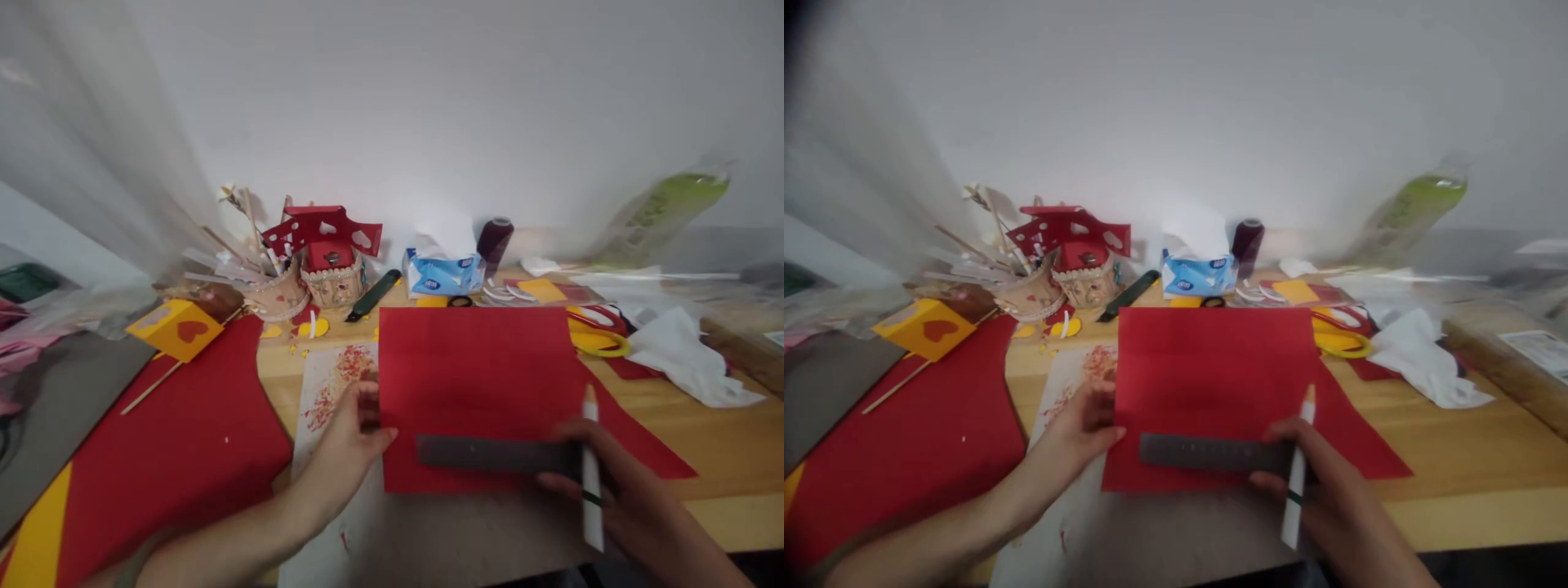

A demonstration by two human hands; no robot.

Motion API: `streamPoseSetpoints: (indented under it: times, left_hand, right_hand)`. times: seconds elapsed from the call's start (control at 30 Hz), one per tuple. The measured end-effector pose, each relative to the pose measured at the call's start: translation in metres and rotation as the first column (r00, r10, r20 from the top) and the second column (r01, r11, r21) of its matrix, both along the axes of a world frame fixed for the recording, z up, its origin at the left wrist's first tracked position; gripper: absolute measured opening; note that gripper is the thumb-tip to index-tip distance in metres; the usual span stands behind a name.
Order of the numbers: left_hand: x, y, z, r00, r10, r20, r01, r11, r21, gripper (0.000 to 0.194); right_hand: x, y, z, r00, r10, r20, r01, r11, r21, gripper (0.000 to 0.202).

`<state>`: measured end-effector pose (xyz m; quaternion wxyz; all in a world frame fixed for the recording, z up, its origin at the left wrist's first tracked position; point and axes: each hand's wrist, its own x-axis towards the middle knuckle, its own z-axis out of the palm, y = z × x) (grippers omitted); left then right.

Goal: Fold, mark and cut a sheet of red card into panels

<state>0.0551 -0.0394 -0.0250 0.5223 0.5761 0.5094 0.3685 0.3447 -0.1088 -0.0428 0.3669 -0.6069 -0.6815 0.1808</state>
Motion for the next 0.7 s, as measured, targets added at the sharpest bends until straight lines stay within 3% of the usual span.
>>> streamPoseSetpoints:
  times: [0.07, 0.13, 0.2, 0.27, 0.37, 0.5, 0.6, 0.7]
  left_hand:
    - [-0.011, -0.002, 0.003, 0.968, 0.070, -0.241, 0.011, 0.947, 0.321, 0.045]
    - [-0.018, -0.005, 0.008, 0.898, 0.057, -0.436, 0.218, 0.803, 0.554, 0.037]
    - [-0.020, -0.009, 0.012, 0.812, -0.024, -0.583, 0.473, 0.610, 0.635, 0.021]
    - [-0.018, -0.011, 0.011, 0.702, -0.035, -0.711, 0.634, 0.486, 0.602, 0.017]
    - [-0.010, -0.012, 0.001, 0.587, 0.051, -0.808, 0.707, 0.453, 0.543, 0.018]
    - [-0.007, -0.009, -0.011, 0.604, 0.132, -0.786, 0.709, 0.362, 0.605, 0.027]
    - [-0.008, -0.008, -0.012, 0.612, 0.139, -0.779, 0.717, 0.318, 0.620, 0.030]
    - [-0.012, -0.008, -0.014, 0.614, 0.167, -0.771, 0.718, 0.287, 0.634, 0.029]
  right_hand:
    - [-0.010, 0.009, 0.004, 0.999, 0.037, -0.027, -0.040, 0.992, -0.117, 0.029]
    - [-0.015, 0.012, 0.004, 0.998, 0.052, -0.017, -0.055, 0.984, -0.172, 0.026]
    - [-0.016, 0.012, 0.002, 0.996, 0.074, 0.042, -0.066, 0.985, -0.160, 0.024]
    - [-0.017, 0.010, 0.000, 0.981, 0.120, 0.153, -0.103, 0.988, -0.117, 0.022]
    - [-0.023, 0.011, 0.000, 0.918, 0.136, 0.371, -0.163, 0.986, 0.040, 0.021]
    - [-0.029, 0.013, 0.001, 0.826, 0.031, 0.564, -0.197, 0.951, 0.237, 0.023]
    - [-0.023, 0.006, -0.004, 0.828, 0.002, 0.561, -0.152, 0.963, 0.222, 0.015]
    - [-0.013, -0.004, -0.010, 0.834, 0.036, 0.551, -0.136, 0.981, 0.141, 0.021]
